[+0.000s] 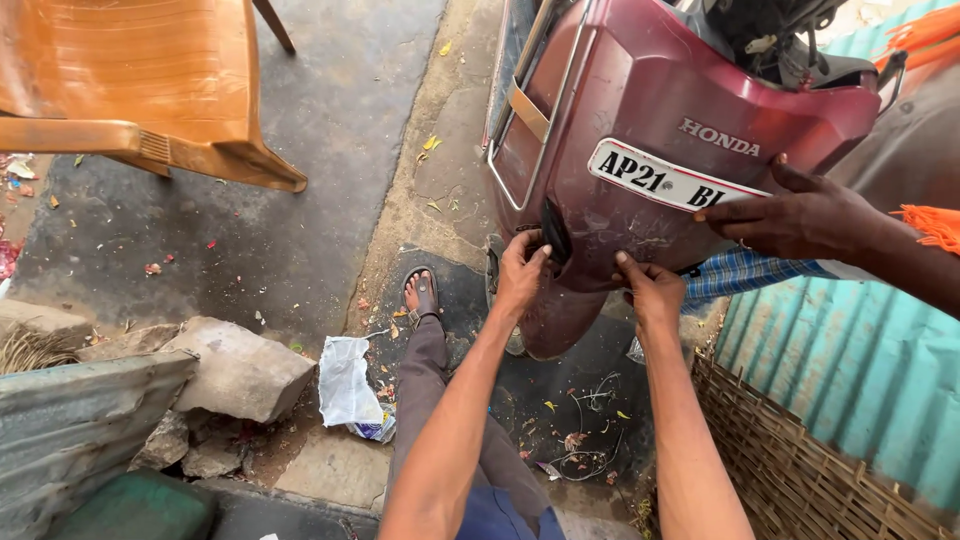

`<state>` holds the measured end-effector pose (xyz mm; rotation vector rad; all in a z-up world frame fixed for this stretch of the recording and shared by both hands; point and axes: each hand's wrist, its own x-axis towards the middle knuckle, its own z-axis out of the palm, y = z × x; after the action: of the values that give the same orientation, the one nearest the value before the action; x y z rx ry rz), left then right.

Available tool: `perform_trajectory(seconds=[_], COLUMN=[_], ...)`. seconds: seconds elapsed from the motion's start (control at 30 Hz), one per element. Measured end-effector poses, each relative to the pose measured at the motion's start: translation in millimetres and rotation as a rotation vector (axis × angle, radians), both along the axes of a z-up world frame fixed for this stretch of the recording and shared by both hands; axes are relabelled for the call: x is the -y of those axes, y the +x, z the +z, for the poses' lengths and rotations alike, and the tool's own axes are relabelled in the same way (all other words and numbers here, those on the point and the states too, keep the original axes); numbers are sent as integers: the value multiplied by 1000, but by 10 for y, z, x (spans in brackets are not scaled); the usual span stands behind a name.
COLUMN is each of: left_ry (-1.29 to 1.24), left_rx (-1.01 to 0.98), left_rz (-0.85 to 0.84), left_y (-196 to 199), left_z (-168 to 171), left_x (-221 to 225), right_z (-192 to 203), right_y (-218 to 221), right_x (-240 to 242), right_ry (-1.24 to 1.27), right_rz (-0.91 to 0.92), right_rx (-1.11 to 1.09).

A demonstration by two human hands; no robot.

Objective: The person uses a screwdriver to unscrew fasteners on the front of a red Honda scooter, then pulls the front body panel off with help from another person and carries it aside. The person then sits on a motorcycle and grips the handlebars.

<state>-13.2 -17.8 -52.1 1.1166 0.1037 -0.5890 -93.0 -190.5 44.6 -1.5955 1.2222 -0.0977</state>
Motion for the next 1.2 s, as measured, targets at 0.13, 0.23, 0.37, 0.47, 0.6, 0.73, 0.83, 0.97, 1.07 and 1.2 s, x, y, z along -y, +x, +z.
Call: perform_trajectory(seconds=[0.13, 0.23, 0.37, 0.47, 0.6, 0.73, 0.83, 0.97, 1.07, 1.2], left_ry=[111, 285, 363, 441, 425, 455, 529, 514, 455, 460], left_rx=[43, 145, 184, 137, 222, 258, 168, 144, 174, 134], left_rz=[92, 97, 66, -31, -40, 26, -1, 46, 84, 106], left_y=[-76, -76, -74, -62, -87, -113, -128, -156, -198, -239], left_z=[55, 153, 367, 590, 564, 528, 448, 222, 143, 212], left_x=[79, 91, 34, -11, 7, 26, 54, 135, 162, 187], right_z=[-34, -2, 36, 60, 21, 7, -23, -34, 5, 23], right_y=[-9, -4, 6, 3, 2, -7, -24, -11, 1, -10], right_x=[-4, -33, -71, -74, -44, -40, -17, -20, -56, -60], right_ry=[-9, -14, -23, -28, -32, -38, -41, -47, -33, -35], right_rz=[15, 16, 20, 22, 30, 29, 32, 29, 19, 28], right_rx=[5, 15, 9, 9, 9, 1, 10, 5, -2, 3])
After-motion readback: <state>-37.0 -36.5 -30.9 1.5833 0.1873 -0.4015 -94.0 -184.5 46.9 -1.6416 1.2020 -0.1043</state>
